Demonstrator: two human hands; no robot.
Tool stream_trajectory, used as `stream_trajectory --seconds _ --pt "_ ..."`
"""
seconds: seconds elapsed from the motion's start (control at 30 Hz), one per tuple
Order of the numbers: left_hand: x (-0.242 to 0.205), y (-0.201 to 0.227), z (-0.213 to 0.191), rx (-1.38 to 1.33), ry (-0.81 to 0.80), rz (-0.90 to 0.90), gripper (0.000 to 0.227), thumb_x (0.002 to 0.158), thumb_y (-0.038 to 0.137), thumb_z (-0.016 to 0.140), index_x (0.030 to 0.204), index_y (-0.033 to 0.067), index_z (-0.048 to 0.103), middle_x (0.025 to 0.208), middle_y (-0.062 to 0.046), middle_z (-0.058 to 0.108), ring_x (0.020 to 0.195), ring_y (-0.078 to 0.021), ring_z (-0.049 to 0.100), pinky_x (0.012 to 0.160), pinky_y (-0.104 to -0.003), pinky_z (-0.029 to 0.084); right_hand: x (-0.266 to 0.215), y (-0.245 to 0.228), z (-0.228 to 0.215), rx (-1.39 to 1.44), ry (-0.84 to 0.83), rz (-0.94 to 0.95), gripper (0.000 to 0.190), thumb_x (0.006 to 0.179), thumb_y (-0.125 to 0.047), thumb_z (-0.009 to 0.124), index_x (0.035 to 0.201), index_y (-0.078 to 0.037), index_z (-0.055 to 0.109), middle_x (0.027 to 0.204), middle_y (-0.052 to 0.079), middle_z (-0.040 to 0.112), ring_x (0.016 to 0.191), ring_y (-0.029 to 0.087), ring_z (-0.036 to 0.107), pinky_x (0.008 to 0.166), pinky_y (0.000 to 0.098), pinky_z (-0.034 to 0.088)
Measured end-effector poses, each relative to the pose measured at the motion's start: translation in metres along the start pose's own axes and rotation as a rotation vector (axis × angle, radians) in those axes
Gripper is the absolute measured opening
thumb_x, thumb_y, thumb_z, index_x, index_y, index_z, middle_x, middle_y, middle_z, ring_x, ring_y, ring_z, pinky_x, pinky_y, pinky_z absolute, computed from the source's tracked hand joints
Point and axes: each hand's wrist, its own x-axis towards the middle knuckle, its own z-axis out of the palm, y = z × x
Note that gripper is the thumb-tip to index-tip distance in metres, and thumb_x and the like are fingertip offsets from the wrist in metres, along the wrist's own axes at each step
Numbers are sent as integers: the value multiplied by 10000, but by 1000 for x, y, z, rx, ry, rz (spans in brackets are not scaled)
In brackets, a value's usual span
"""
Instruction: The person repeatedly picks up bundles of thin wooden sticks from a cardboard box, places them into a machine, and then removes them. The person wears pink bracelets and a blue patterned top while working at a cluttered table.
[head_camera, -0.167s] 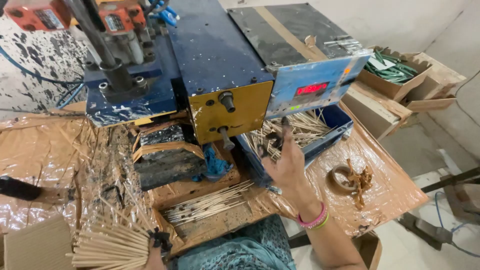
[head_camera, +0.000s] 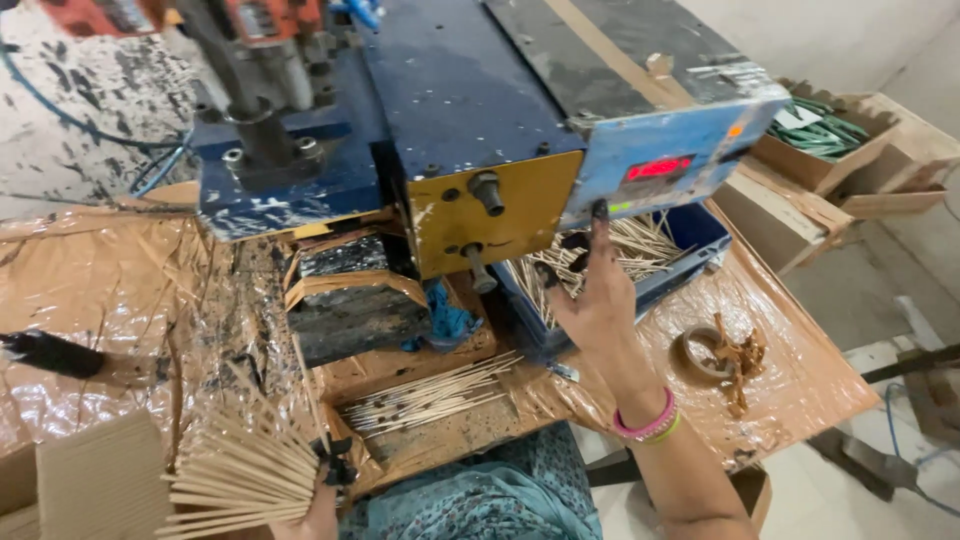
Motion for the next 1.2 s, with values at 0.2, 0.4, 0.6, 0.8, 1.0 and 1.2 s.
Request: stream_trajectory --seconds 0.2,0.4,0.6,0.8,1.0,1.2 --pt "-10 31 -21 264 -132 -87 289 818 -86 631 1102 -61 681 1017 -97 723 931 -171 684 840 -307 557 13 -53 -27 -56 -110 -30 873 866 -218 792 1562 63 346 806 153 696 636 279 649 586 399 510" --pt "21 115 34 516 -724 18 180 780 11 747 949 -32 703 795 -91 721 647 -183 649 609 -303 520 -60 -77 22 819 -400 -37 262 888 10 582 1132 -29 670 758 18 689 510 20 543 478 205 423" --pt "90 192 61 105 -521 -435 369 752 -119 637 1062 68 711 886 -11 726 800 -132 686 717 -258 555 -41 -96 51 1262 -637 327 153 909 86 620 1035 14 670 883 16 648 693 45 549 569 202 432" --pt "190 158 66 131 -254 -57 265 854 -80 581 1074 -4 708 892 -66 720 769 -163 683 668 -341 588 28 -123 108 566 -555 -221 264 904 18 678 1136 -78 759 988 90 774 782 142 643 752 312 503" --pt "256 106 86 239 -130 -102 155 909 1 572 952 -23 719 727 -55 666 576 -127 563 499 -319 452 44 -128 155 78 -413 -491 372 915 66 602 1269 -16 681 1291 201 692 1304 421 561 1149 523 408" --pt "269 82 93 98 -260 -212 94 875 -22 595 907 -26 684 787 1 624 680 -84 530 610 -275 457 38 -118 156 180 -403 -330 431 892 96 544 1314 63 624 1401 270 573 1349 471 495 1148 497 397"
